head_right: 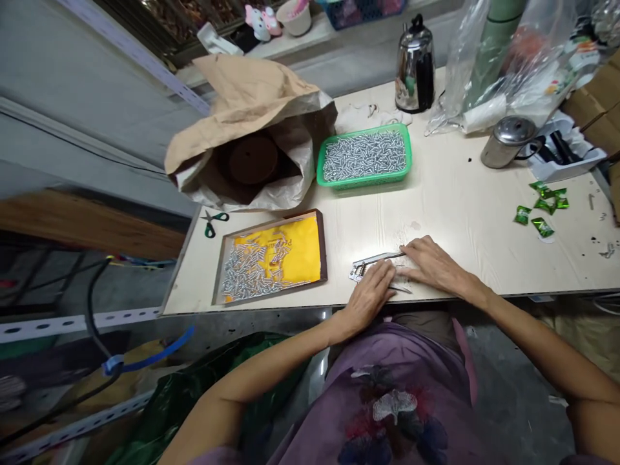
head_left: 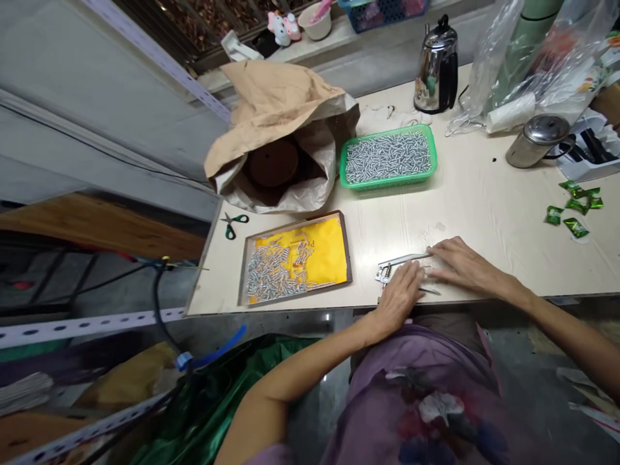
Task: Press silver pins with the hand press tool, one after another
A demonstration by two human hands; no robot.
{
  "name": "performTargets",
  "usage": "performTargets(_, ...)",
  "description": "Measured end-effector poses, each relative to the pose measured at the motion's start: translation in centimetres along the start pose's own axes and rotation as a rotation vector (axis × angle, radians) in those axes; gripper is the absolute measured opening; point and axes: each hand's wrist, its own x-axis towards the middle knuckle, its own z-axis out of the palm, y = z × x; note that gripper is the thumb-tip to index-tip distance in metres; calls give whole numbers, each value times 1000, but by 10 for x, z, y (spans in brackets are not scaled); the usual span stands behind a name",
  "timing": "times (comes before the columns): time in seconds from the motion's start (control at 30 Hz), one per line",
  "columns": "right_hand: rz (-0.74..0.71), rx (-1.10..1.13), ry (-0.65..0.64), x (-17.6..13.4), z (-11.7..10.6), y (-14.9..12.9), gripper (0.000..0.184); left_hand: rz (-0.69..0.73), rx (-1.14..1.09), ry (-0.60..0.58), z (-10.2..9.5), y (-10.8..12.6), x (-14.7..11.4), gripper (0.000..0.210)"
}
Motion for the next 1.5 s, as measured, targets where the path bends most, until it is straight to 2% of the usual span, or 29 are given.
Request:
performTargets(0.17,23,-121,-39,30,1,4,24,61,-93,-21,16,15,-15,53)
performTargets(0.27,41,-191,-68,54,-1,1,21,53,-120,-31,17,17,-14,53)
performTargets(0.37,24,-248,-77,72,-7,-14,18,27,-142,-30,14,17,-10,54)
performTargets(0.43,-102,-219,-129,79,-7,-32,16,15,-162,-47,11,18,-7,57)
performTargets(0.5,-299,-155,-213,83,0,-53,14,23,-187,-72,9,21,-9,54)
performTargets(0.57,-470,-132,-279,86,14,-70,16,101,-221,-92,6,24,-18,46)
performTargets(0.67,-607,-173,-295,89,39,-80,22,230,-237,-41,-5,19,-40,29)
performTargets(0.7,-631,-179,-281,90,46,-79,23,224,-215,10,-12,12,-48,23)
performTargets(0.77,-664,-168,-233,91,57,-75,22,97,-115,158,-31,-12,-63,20)
performTargets(0.83,-672,-135,-170,90,61,-69,22,-133,37,328,-57,-45,-72,25)
performTargets(0.9,-673,-106,-130,87,61,-64,24,-400,204,435,-83,-83,-77,25)
performTargets(0.97,-680,-93,-122,83,61,-61,25,-569,315,391,-104,-119,-76,22)
performTargets(1.03,-690,-102,-126,80,62,-59,26,-640,369,251,-118,-146,-74,19)
performTargets(1.13,-665,-115,-118,78,64,-62,24,-618,416,11,-127,-169,-68,19)
performTargets(1.23,-609,-34,-94,82,53,-65,24,-515,447,-134,-131,-175,-64,19)
performTargets(1.37,-427,209,21,101,10,-60,21,-414,443,-177,-131,-183,-70,21)
performTargets(1.5,-152,251,346,128,-39,-25,17,-356,463,-120,-123,-195,-76,22)
